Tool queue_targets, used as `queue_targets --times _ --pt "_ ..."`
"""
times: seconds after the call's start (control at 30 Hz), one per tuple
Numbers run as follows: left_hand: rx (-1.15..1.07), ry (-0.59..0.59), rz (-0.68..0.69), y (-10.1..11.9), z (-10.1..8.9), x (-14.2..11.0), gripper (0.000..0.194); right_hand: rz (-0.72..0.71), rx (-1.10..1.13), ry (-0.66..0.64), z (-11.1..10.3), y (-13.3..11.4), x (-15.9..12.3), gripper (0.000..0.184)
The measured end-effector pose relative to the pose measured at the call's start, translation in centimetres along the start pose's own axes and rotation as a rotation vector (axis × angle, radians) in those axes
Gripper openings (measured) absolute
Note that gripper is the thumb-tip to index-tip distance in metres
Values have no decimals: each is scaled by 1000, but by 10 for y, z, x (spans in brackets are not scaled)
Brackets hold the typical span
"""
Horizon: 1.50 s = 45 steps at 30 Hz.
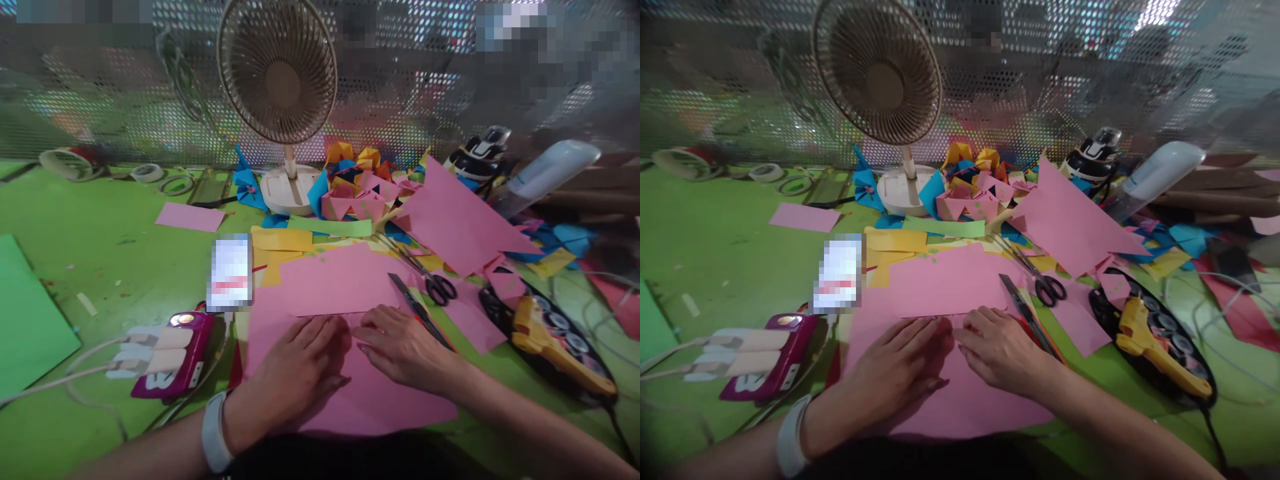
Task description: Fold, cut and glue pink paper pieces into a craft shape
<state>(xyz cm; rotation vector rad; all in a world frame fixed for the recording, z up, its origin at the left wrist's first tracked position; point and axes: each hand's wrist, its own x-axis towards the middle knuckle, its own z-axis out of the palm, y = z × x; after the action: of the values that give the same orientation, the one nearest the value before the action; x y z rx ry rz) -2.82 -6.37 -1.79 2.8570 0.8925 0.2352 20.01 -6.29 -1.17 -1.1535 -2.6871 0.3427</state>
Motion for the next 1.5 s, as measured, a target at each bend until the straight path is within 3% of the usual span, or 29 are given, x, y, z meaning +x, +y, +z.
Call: queue_targets --times 0.8,0.97,1.13,1.5 --pt "-82 -54 -68 -3 -10 4 49 -5 -46 50 2 -1 0 17" --pt "-81 -25 -47 -3 -10 5 44 145 133 75 5 -1 6 12" --pt "-80 -24 -57 -1 -12 5 45 406 393 -59 3 1 19 7" --pt "-24 -10 -66 5 -12 3 49 463 482 -121 7 6 29 8"
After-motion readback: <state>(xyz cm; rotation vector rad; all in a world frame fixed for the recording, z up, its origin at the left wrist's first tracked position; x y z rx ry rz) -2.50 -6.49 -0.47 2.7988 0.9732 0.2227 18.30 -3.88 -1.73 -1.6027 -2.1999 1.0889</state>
